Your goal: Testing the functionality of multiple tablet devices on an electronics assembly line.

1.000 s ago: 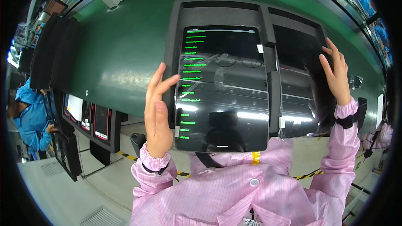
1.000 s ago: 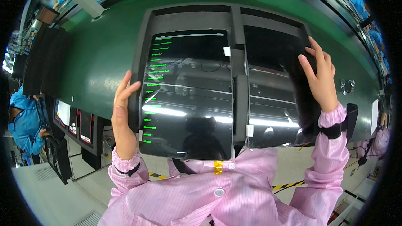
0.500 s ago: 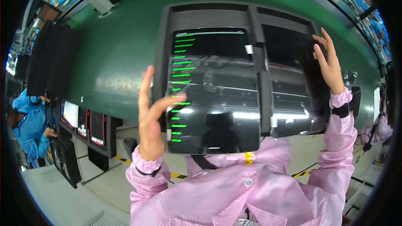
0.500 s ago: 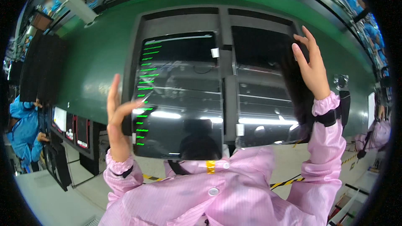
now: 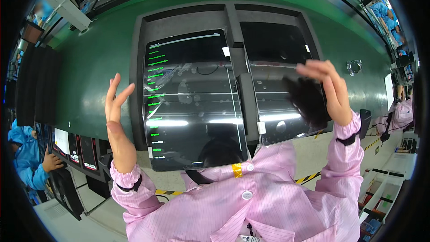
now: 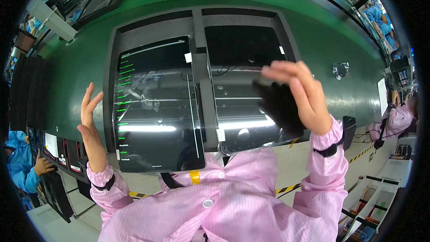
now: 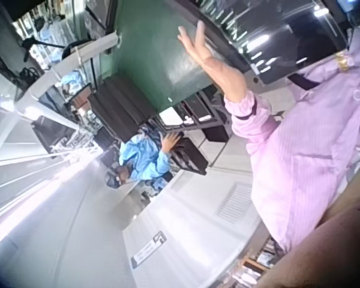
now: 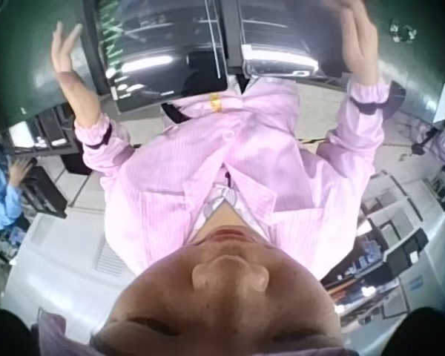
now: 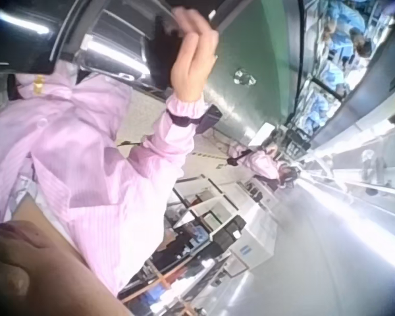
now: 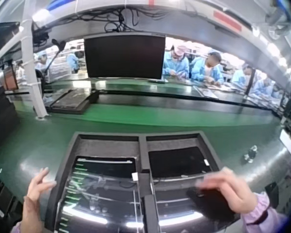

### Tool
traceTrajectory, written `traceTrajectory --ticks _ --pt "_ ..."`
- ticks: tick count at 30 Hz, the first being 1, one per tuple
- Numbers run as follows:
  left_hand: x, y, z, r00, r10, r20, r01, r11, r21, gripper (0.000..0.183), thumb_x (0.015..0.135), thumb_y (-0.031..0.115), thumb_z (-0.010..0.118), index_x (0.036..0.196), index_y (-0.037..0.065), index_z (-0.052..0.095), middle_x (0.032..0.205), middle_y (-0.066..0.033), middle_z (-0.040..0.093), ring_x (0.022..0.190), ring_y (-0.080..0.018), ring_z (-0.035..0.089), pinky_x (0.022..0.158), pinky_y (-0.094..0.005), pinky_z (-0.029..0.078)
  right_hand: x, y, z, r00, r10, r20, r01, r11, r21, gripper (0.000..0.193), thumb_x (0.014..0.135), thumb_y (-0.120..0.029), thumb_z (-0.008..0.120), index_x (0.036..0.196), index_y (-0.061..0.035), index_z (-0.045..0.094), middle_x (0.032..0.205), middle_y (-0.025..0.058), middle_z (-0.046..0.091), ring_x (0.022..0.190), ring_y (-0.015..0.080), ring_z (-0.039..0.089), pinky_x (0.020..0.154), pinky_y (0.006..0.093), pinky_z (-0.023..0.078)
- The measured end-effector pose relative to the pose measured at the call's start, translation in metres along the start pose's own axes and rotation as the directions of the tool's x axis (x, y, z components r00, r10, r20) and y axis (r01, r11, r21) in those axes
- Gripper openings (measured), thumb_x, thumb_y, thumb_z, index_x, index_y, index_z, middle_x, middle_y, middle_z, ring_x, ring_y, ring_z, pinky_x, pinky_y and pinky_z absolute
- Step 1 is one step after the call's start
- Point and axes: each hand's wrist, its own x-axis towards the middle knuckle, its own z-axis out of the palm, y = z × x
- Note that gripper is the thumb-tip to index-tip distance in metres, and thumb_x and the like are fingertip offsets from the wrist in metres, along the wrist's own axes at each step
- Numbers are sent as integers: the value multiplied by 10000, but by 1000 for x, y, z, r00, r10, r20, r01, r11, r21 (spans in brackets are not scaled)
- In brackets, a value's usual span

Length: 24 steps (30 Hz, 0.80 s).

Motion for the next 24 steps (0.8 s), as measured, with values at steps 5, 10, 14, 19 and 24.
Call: traceTrajectory --ticks 5,10,14,19,24 --pt "-16 -1 1 1000 0 19 1 998 -60 899 966 692 31 1282 79 607 1519 -163 387 1438 -334 301 1189 -500 147 -6 2 4 978 1 210 -24 994 104 309 1011 -119 410 1168 12 641 1114 103 712 863 227 529 856 323 439" --pt "-26 4 -3 1000 18 13 -17 997 -80 871 976 684 59 1251 79 622 1522 -183 376 1443 -342 293 1196 -501 124 -16 5 -15 902 -183 392 16 920 393 299 1006 -112 427 1163 15 647 1139 93 688 897 236 537 850 336 445" --pt "-26 5 -6 999 45 23 -42 993 -108 860 985 669 65 1200 78 652 1517 -184 381 1437 -347 304 1193 -518 153 1 14 4 997 53 50 -43 981 -188 296 1012 -117 440 1205 26 613 1194 92 668 930 249 553 865 352 448" --pt "-30 7 -7 995 89 41 -85 993 -84 856 1005 622 50 1184 66 675 1505 -191 388 1420 -359 333 1179 -537 189 -11 4 -4 999 12 -44 -7 993 115 302 953 -86 481 1201 25 613 1133 128 655 962 267 551 885 359 447" --pt "-30 7 -2 997 71 20 -68 990 -123 841 1009 618 62 1181 75 680 1498 -202 395 1414 -362 342 1175 -537 196 -20 -15 0 990 -3 138 -19 987 158 313 914 -131 543 1179 3 643 1103 100 646 912 236 496 852 334 432"
